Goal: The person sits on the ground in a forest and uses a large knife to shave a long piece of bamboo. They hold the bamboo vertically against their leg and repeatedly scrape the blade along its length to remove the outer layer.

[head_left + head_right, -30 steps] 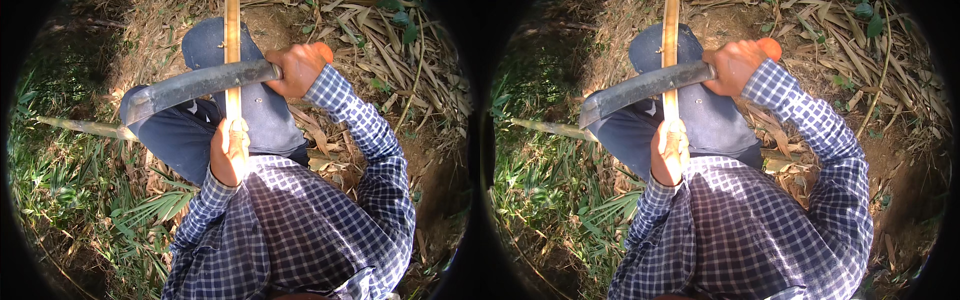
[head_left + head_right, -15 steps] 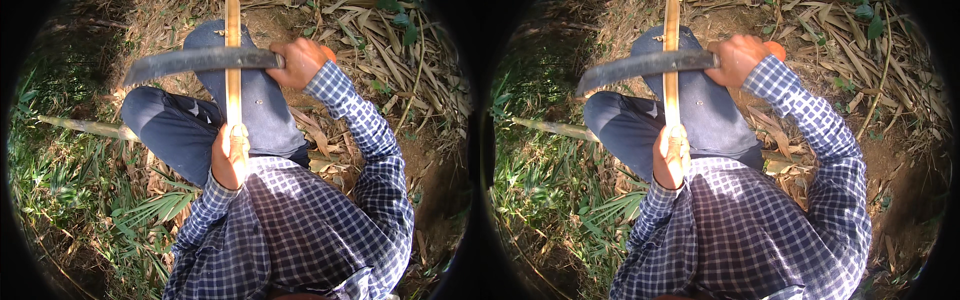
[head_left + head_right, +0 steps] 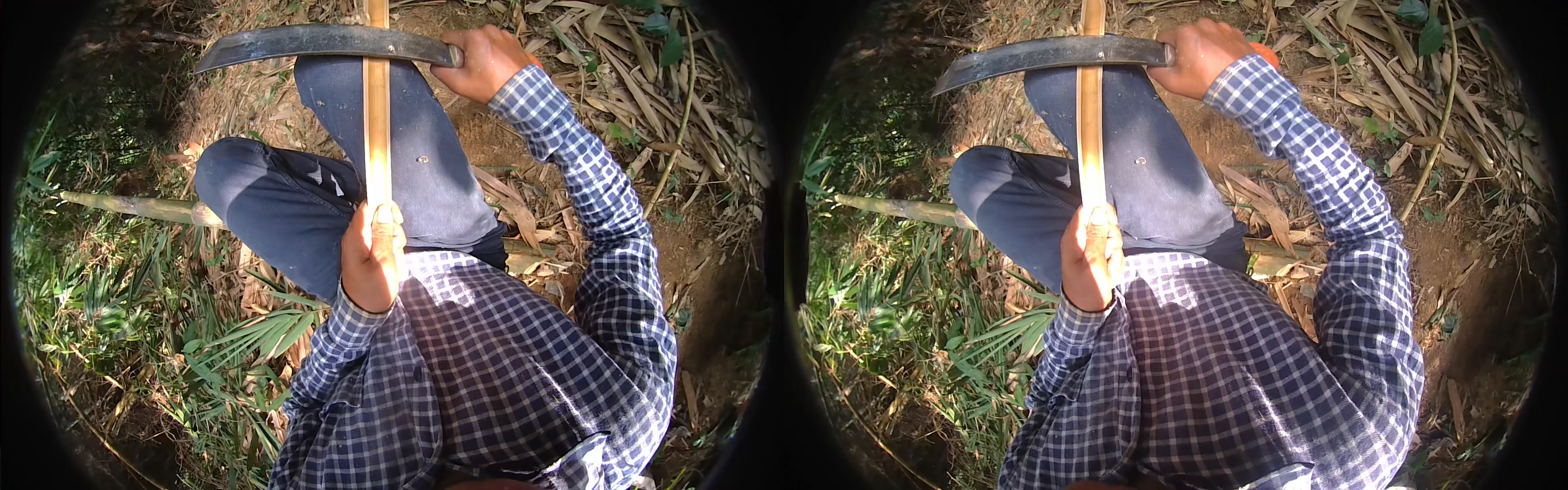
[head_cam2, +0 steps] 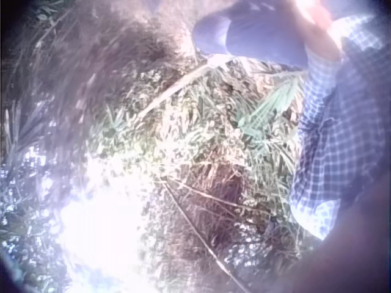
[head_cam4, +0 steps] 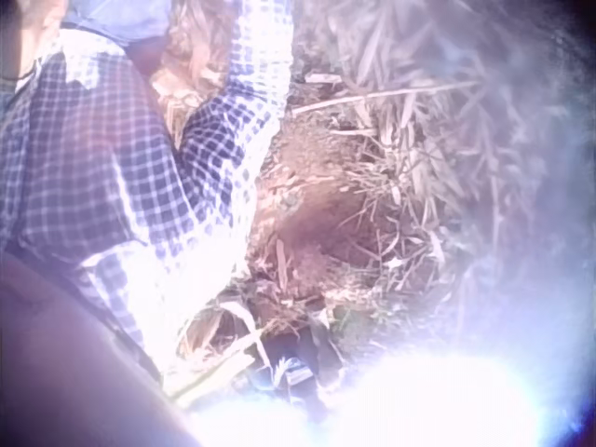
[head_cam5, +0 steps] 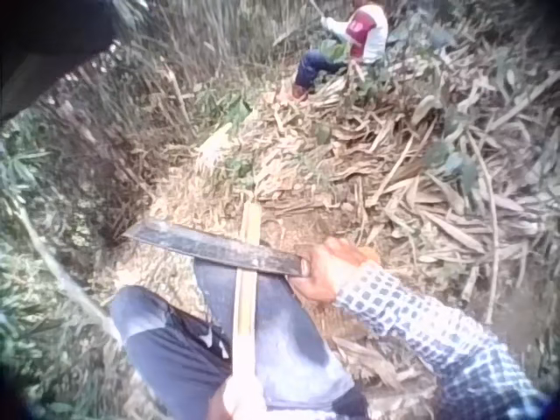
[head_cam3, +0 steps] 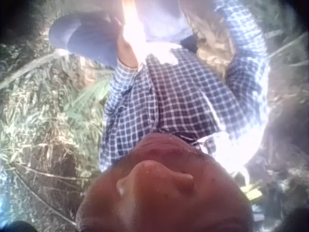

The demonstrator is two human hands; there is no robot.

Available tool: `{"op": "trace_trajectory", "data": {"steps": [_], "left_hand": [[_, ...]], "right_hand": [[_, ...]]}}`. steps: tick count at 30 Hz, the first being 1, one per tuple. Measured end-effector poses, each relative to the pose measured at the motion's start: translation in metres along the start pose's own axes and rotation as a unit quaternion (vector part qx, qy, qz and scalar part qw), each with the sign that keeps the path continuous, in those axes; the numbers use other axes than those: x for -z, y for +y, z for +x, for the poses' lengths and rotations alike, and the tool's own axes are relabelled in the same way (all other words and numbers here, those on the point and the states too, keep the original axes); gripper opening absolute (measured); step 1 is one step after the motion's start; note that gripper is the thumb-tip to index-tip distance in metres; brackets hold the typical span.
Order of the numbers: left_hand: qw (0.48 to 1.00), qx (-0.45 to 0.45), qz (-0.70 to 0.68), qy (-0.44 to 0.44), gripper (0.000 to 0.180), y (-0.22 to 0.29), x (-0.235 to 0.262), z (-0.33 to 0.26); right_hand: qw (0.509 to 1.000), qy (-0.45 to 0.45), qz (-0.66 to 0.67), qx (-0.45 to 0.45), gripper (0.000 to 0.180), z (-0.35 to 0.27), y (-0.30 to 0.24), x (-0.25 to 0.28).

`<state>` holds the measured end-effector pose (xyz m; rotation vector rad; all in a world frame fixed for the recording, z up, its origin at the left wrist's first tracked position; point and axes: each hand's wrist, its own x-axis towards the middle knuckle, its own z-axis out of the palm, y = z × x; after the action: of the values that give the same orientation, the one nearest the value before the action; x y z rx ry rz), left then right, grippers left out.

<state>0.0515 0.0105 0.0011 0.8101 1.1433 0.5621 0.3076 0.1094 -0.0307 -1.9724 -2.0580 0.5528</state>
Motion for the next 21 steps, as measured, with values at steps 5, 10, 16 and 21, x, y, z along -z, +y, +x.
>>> {"op": "trace_trajectory", "data": {"steps": [5,10,16,21], "left_hand": [[0.999,0.020,-0.032,0.000,0.022,0.000,0.002,-0.005],[1.000,0.013,-0.007,0.002,0.020,-0.005,0.003,-0.008],[1.000,-0.019,0.016,-0.004,0.021,-0.011,0.009,-0.012],[1.000,-0.015,0.012,-0.008,0.022,-0.015,0.012,-0.014]], "right_hand": [[0.985,0.065,-0.042,0.157,0.023,-0.014,-0.006,-0.002],[0.997,-0.020,0.000,-0.077,0.020,0.015,0.001,0.010],[1.000,0.015,-0.017,-0.019,0.023,0.014,0.004,0.007],[0.999,-0.033,0.001,0.010,0.025,0.005,-0.003,0.006]]}}
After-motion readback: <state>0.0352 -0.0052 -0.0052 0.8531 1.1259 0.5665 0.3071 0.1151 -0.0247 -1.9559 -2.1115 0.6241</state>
